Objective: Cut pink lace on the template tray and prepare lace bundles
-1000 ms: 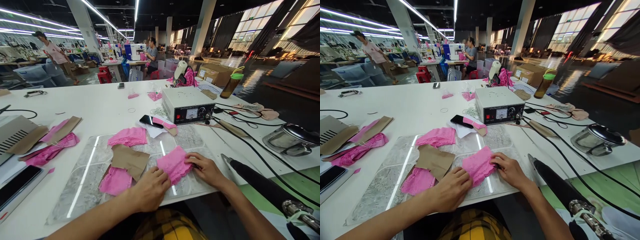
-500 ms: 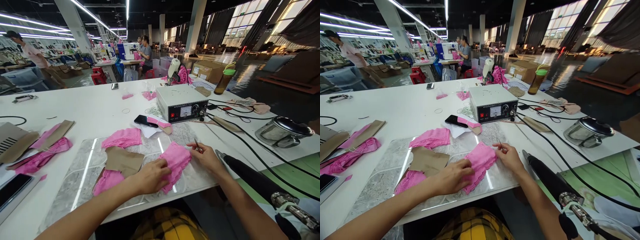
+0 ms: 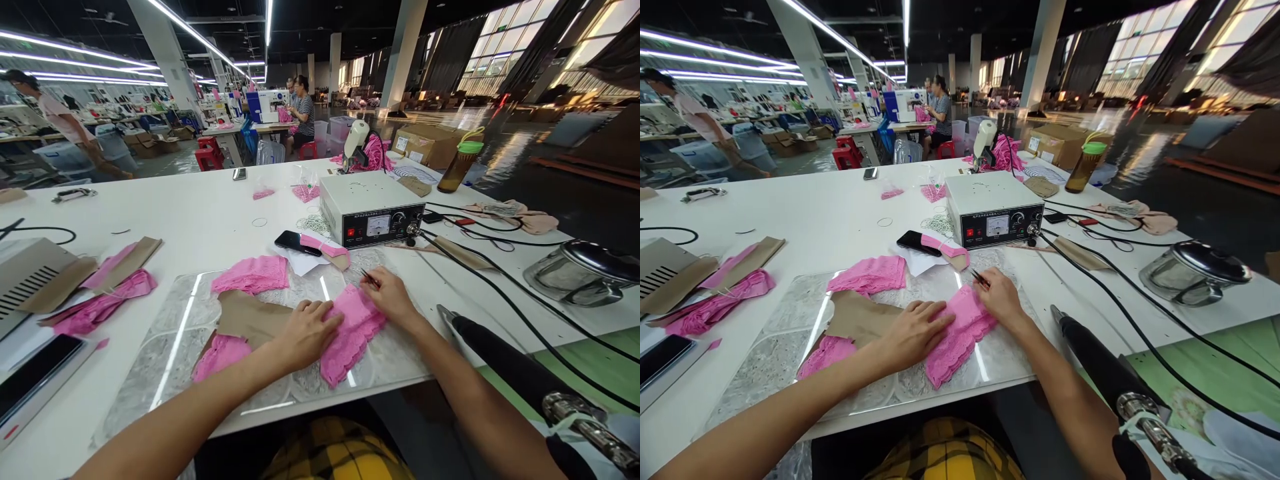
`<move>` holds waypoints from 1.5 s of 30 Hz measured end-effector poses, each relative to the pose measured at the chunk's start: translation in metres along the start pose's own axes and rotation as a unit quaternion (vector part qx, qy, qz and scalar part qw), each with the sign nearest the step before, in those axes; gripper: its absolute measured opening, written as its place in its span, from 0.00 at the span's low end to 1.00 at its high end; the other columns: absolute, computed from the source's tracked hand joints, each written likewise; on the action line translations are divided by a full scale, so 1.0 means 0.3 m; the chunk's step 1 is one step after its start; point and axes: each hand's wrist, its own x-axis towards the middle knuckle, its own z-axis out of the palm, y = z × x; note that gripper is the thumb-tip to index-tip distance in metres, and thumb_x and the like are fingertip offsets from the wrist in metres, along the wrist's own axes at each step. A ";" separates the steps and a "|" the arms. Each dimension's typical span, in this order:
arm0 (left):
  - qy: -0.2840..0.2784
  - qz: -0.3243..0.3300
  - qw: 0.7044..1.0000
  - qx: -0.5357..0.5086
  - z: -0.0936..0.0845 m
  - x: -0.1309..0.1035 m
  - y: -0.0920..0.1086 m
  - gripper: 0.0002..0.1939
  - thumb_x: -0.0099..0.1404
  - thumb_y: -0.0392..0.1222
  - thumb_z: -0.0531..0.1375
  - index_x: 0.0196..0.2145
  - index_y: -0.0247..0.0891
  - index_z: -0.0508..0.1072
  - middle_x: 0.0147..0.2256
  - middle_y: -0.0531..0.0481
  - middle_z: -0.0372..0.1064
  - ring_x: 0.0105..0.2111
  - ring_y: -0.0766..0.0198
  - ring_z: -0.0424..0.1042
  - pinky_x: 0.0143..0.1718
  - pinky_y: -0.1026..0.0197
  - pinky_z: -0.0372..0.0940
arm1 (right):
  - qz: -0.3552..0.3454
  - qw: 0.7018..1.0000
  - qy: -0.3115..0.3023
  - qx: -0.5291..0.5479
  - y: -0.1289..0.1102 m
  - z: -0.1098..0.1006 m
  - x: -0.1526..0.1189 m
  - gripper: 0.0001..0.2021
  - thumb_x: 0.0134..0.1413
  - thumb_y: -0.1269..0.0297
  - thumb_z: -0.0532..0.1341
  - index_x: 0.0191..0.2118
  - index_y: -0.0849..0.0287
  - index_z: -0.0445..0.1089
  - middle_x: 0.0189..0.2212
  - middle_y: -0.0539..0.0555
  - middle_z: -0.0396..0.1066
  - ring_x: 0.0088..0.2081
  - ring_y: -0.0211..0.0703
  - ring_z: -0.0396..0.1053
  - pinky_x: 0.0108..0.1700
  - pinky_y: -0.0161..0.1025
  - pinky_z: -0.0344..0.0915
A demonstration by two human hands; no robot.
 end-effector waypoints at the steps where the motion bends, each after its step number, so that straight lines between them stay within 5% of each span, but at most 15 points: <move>1: 0.015 0.002 1.000 0.011 -0.004 -0.015 -0.002 0.16 0.68 0.39 0.50 0.52 0.38 0.66 0.54 0.37 0.62 0.49 0.51 0.66 0.48 0.47 0.61 | 0.003 1.000 0.018 -0.012 -0.002 0.001 0.003 0.10 0.50 0.62 0.55 0.32 0.59 0.72 0.33 0.54 0.66 0.33 0.42 0.64 0.37 0.39 0.59; 6: 0.021 0.190 0.981 0.016 -0.030 -0.074 -0.016 0.22 0.65 0.35 0.51 0.56 0.44 0.63 0.62 0.46 0.51 0.62 0.52 0.48 0.61 0.44 0.45 | 0.008 0.998 0.036 -0.051 0.025 -0.029 -0.069 0.15 0.49 0.54 0.58 0.39 0.57 0.72 0.35 0.54 0.66 0.32 0.42 0.65 0.34 0.39 0.60; 8: 0.003 0.218 0.976 0.007 -0.027 -0.079 -0.018 0.20 0.68 0.38 0.49 0.57 0.45 0.62 0.60 0.47 0.55 0.61 0.53 0.51 0.60 0.48 0.47 | 0.005 0.997 0.015 -0.078 0.042 -0.029 -0.096 0.16 0.47 0.52 0.60 0.39 0.55 0.72 0.35 0.52 0.67 0.30 0.41 0.65 0.31 0.37 0.59; 12: -0.010 0.167 0.986 -0.003 -0.026 -0.068 -0.016 0.20 0.70 0.38 0.46 0.58 0.38 0.61 0.53 0.40 0.65 0.50 0.56 0.66 0.48 0.57 0.61 | 0.025 0.993 0.046 -0.108 0.065 -0.013 -0.086 0.16 0.52 0.54 0.57 0.41 0.57 0.71 0.35 0.54 0.67 0.32 0.43 0.66 0.31 0.38 0.60; 17: 0.013 0.148 0.989 0.020 -0.017 -0.041 -0.030 0.19 0.71 0.44 0.46 0.58 0.45 0.61 0.61 0.46 0.53 0.60 0.51 0.54 0.56 0.49 0.53 | 0.020 0.992 0.072 -0.104 0.076 -0.043 -0.131 0.18 0.51 0.51 0.57 0.39 0.60 0.71 0.31 0.54 0.67 0.30 0.43 0.66 0.34 0.40 0.61; 21: -0.023 0.058 0.997 0.048 0.018 -0.024 -0.039 0.23 0.70 0.52 0.45 0.58 0.44 0.60 0.54 0.41 0.62 0.51 0.51 0.64 0.49 0.50 0.59 | 0.050 0.993 0.018 -0.105 0.082 -0.055 -0.195 0.20 0.46 0.47 0.60 0.40 0.56 0.71 0.34 0.54 0.67 0.30 0.43 0.65 0.30 0.39 0.59; 24: -0.032 0.007 0.997 0.065 0.009 -0.028 -0.026 0.20 0.71 0.47 0.45 0.53 0.36 0.64 0.42 0.40 0.68 0.40 0.55 0.69 0.41 0.53 0.61 | 0.074 0.997 0.033 -0.019 0.082 -0.052 -0.181 0.16 0.42 0.53 0.62 0.36 0.57 0.72 0.29 0.52 0.65 0.28 0.41 0.62 0.29 0.37 0.57; 26: -0.012 0.032 0.998 0.054 -0.014 -0.037 -0.012 0.16 0.70 0.41 0.46 0.48 0.34 0.67 0.42 0.40 0.68 0.39 0.56 0.68 0.42 0.53 0.60 | 0.098 0.991 0.046 0.083 0.080 -0.062 -0.160 0.15 0.42 0.54 0.61 0.35 0.59 0.71 0.23 0.49 0.59 0.24 0.37 0.57 0.26 0.35 0.55; 28: 0.023 0.102 0.994 0.019 -0.035 -0.050 -0.001 0.13 0.68 0.38 0.48 0.46 0.35 0.68 0.46 0.40 0.66 0.43 0.57 0.67 0.46 0.53 0.58 | 0.162 0.957 0.011 0.241 0.072 -0.083 -0.149 0.17 0.43 0.54 0.62 0.38 0.60 0.69 0.18 0.44 0.51 0.18 0.32 0.48 0.19 0.32 0.48; 31: 0.056 0.193 0.979 -0.027 -0.038 -0.065 0.004 0.12 0.68 0.39 0.50 0.46 0.36 0.68 0.50 0.42 0.64 0.49 0.57 0.63 0.51 0.54 0.55 | 0.265 0.819 -0.075 0.503 0.049 -0.117 -0.163 0.20 0.37 0.58 0.68 0.39 0.60 0.68 0.16 0.40 0.44 0.16 0.27 0.34 0.14 0.28 0.36; 33: 0.061 0.221 0.973 -0.029 -0.022 -0.066 0.000 0.11 0.68 0.38 0.50 0.45 0.36 0.69 0.49 0.42 0.64 0.48 0.58 0.63 0.51 0.55 0.54 | 0.289 0.750 -0.107 0.586 0.031 -0.127 -0.181 0.20 0.33 0.63 0.70 0.37 0.60 0.69 0.17 0.39 0.48 0.16 0.24 0.32 0.14 0.27 0.34; 35: 0.062 0.238 0.969 -0.022 -0.001 -0.060 -0.006 0.10 0.68 0.36 0.50 0.43 0.35 0.69 0.47 0.42 0.66 0.46 0.59 0.64 0.49 0.56 0.54 | 0.300 0.721 -0.123 0.613 0.017 -0.124 -0.203 0.19 0.31 0.66 0.72 0.35 0.61 0.69 0.17 0.40 0.51 0.15 0.22 0.31 0.14 0.26 0.33; 37: 0.055 0.248 0.967 -0.018 0.014 -0.053 -0.006 0.10 0.69 0.34 0.49 0.42 0.35 0.69 0.43 0.43 0.67 0.44 0.60 0.65 0.47 0.57 0.55 | 0.301 0.734 -0.133 0.594 0.007 -0.117 -0.230 0.19 0.33 0.64 0.72 0.35 0.61 0.70 0.17 0.41 0.53 0.15 0.22 0.33 0.14 0.26 0.33; 41: 0.033 0.233 0.972 -0.018 0.019 -0.040 0.018 0.10 0.69 0.34 0.49 0.41 0.34 0.69 0.38 0.45 0.68 0.38 0.61 0.64 0.43 0.58 0.56 | 0.280 0.825 -0.158 0.466 -0.005 -0.114 -0.306 0.19 0.40 0.51 0.68 0.31 0.63 0.69 0.19 0.45 0.61 0.14 0.23 0.39 0.15 0.29 0.32; 45: 0.024 0.218 0.975 -0.042 0.012 -0.036 0.049 0.09 0.69 0.37 0.50 0.40 0.34 0.69 0.36 0.46 0.67 0.35 0.62 0.63 0.39 0.59 0.56 | 0.246 0.886 -0.210 0.332 -0.031 -0.124 -0.395 0.19 0.46 0.48 0.64 0.25 0.63 0.68 0.16 0.47 0.60 0.16 0.28 0.48 0.18 0.31 0.42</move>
